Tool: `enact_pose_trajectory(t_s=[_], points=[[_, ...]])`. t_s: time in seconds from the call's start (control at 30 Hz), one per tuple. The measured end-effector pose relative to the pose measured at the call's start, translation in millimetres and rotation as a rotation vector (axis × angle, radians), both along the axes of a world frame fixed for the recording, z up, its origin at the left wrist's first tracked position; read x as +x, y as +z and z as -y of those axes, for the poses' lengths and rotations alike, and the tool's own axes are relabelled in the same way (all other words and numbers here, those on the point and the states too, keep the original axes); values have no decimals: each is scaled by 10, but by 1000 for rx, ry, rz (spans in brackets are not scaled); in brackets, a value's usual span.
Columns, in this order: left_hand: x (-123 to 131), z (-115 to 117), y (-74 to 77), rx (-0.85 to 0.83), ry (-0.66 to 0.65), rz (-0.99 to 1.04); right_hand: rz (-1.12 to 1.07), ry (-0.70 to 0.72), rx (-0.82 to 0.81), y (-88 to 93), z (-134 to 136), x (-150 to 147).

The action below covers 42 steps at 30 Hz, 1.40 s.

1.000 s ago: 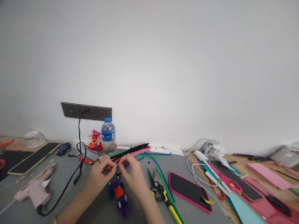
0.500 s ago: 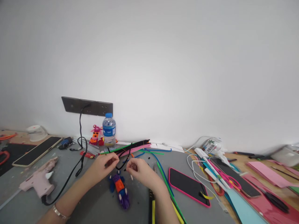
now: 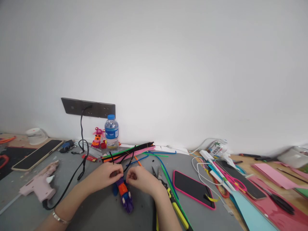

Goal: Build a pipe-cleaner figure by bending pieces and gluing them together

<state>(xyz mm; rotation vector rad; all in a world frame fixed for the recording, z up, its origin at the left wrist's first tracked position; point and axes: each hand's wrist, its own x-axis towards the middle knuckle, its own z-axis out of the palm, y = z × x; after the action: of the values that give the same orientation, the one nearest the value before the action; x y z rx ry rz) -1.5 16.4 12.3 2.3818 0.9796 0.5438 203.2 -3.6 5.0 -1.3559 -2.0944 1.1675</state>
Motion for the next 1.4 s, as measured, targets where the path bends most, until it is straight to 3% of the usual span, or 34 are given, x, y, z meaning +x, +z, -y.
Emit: enact_pose_trajectory(t_s=[0.9,1.2,1.4], points=[[-15,11,-46,26,6,-64,56,20,57,-44,21,-82],[-15,11,-35,18,3,-64,-21,-52,70,55,-22,5],[-16,-6,-45,-7,0,-113,-25,-31,-12,21,-28,-46]])
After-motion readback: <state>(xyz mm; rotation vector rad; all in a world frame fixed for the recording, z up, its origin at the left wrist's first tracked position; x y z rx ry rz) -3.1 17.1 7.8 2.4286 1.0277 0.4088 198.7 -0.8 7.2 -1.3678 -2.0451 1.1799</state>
